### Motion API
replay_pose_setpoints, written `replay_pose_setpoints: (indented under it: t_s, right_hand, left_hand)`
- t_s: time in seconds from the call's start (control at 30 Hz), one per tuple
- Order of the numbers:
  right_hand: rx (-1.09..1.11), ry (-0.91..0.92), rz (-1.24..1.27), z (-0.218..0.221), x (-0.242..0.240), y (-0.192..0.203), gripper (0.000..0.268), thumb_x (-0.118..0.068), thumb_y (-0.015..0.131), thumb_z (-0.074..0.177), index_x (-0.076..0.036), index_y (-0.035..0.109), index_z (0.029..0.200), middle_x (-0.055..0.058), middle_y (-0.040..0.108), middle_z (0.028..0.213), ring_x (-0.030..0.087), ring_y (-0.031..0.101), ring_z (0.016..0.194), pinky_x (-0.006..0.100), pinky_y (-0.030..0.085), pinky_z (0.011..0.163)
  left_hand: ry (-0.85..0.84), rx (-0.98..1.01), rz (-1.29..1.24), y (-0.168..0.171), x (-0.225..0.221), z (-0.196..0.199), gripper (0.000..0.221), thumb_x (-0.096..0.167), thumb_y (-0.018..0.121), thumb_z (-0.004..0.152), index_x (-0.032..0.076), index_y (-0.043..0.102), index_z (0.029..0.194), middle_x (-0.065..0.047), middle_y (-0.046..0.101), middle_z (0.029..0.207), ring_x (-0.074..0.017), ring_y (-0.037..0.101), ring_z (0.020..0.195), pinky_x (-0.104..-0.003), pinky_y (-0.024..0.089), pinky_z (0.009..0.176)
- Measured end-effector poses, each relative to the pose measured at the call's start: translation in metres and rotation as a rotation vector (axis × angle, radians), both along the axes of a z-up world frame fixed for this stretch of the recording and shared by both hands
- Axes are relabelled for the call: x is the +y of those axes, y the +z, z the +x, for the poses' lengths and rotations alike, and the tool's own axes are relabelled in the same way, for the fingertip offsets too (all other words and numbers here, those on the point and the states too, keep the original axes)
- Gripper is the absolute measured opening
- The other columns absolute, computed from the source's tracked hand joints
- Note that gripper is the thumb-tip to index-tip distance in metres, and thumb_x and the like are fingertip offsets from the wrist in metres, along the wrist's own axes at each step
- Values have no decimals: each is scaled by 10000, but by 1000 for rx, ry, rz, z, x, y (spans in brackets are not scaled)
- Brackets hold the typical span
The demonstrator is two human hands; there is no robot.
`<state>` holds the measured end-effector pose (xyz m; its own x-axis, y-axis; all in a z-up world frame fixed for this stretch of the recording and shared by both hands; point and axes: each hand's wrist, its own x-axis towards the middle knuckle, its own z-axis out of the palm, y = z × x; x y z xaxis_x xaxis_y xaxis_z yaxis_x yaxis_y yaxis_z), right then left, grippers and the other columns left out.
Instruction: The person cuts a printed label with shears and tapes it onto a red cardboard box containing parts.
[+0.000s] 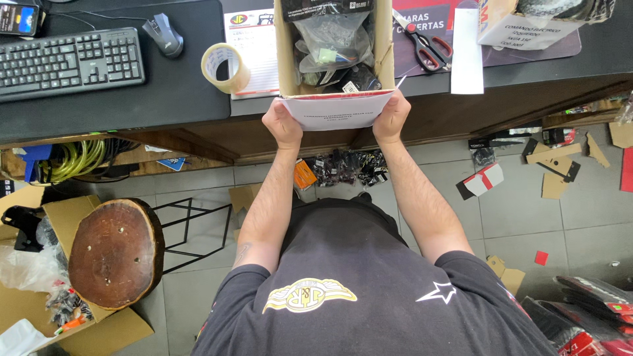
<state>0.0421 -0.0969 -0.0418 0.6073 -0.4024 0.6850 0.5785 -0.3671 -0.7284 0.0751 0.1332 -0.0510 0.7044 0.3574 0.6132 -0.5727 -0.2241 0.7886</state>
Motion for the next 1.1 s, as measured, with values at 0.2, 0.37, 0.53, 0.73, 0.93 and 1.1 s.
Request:
replay_pose_setpoints:
  t_s: [0.2,0.37,0.53,0.73,0.93,1.1]
  right_hand:
    - [22,-61,-98,-8,5,12,567,-486,339,1128,-65,537,804,124,488,660,211,507,575,337,446,572]
    - [36,-146,-36,-14,13,13,372,-301,510,1121,-53,557,847,97,519,681,186,533,573,304,458,558]
    - [68,-211,1,-26,25,27,330,-250,535,1107,-56,586,846,93,579,617,150,546,542,292,472,536]
    - [77,-232,-58,-41,28,36,407,-273,464,1132,-86,612,802,48,593,594,202,589,531,302,490,566]
    - [45,-118,-32,-52,37,43,185,-211,681,1031,-30,668,993,104,638,927,199,630,748,348,547,631]
    - [45,-84,-33,-50,28,28,294,-290,775,1006,-8,696,1025,117,630,960,241,661,819,374,571,674]
  left_hand:
    - [35,173,-2,31,1,-11,607,390,352,1130,84,501,627,-132,482,512,-144,513,559,-302,471,575]
    - [258,274,-25,62,-5,-26,438,375,513,1093,78,512,771,-158,494,634,-224,553,604,-334,509,683]
    - [283,318,-78,56,-7,-27,481,422,556,1067,109,528,703,-115,523,547,-136,542,571,-289,508,628]
    - [278,259,-79,69,-5,-53,425,363,553,1081,124,660,747,-53,672,630,-165,677,598,-303,564,660]
    - [100,184,-44,55,0,-68,200,208,815,941,118,755,1109,-48,761,1013,-173,744,919,-336,602,827]
    - [-7,225,-144,50,9,-59,228,167,865,891,91,775,1087,-57,751,1018,-156,745,930,-315,608,817]
